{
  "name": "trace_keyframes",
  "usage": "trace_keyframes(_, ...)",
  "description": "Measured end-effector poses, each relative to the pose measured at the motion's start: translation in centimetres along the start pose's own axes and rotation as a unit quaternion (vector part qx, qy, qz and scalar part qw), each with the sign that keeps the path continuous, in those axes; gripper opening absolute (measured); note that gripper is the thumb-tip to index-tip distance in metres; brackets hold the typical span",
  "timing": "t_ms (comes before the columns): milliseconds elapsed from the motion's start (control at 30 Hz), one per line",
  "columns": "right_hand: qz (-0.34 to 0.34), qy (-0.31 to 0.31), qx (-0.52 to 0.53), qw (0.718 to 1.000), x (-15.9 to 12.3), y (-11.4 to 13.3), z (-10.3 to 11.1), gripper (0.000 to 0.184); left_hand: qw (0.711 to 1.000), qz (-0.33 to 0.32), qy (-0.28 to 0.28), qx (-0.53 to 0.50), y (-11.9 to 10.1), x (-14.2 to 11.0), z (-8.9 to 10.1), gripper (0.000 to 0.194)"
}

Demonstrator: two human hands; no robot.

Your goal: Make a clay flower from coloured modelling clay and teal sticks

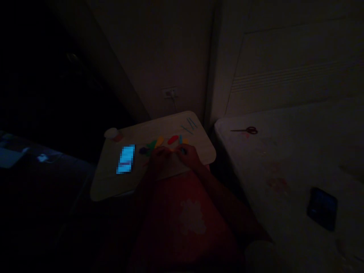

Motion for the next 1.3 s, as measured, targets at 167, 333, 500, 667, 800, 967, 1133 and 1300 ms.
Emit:
trace_keyframes(167, 0.0, 0.013, -0.009, 1.0, 0.0, 0.2, -0.1, 0.022, 1.0, -0.003, 0.018, 0.013, -0.3, -0.2, -0.1, 0.022)
trace_keyframes(333, 0.034, 0.017, -0.022, 0.999, 0.0, 0.2, 0.1, 0.021, 1.0, 0.001, 0.012, 0.006, -0.4, -0.4, -0.3, 0.024)
trace_keyframes(500, 0.028, 0.03, -0.025, 0.999, 0.0, 0.0, 0.0, 0.023, 1.0, -0.016, 0.015, -0.012, -0.4, -0.1, -0.2, 0.034)
trace_keyframes(667, 0.022, 0.038, -0.016, 0.999, 0.0, -0.1, -0.1, 0.024, 0.999, -0.005, 0.013, -0.029, -0.1, 0.1, -0.1, 0.032)
trace_keyframes(800, 0.006, 0.01, 0.014, 1.0, 0.0, -0.2, 0.0, 0.025, 1.0, -0.003, 0.013, -0.026, 0.1, -0.1, -0.2, 0.026)
trace_keyframes(967, -0.014, -0.021, 0.046, 0.999, 0.0, -0.7, 0.0, 0.027, 0.999, -0.019, 0.048, -0.016, 0.1, 0.0, -0.3, 0.024)
trace_keyframes(1133, -0.016, -0.027, 0.044, 0.999, 0.1, -0.9, 0.0, 0.025, 0.995, -0.042, 0.086, -0.001, 0.2, -0.2, -0.5, 0.019)
trace_keyframes(1300, -0.009, -0.019, 0.032, 0.999, 0.2, -1.0, 0.0, 0.021, 0.995, -0.019, 0.098, 0.026, 0.0, -0.4, -0.6, 0.019)
Point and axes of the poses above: each hand's wrist, its own x-axis towards the middle knuckle, its own z-axis out of the back of the hand, y = z × x, the point moved 1 cm from there along x, towards the middle knuckle
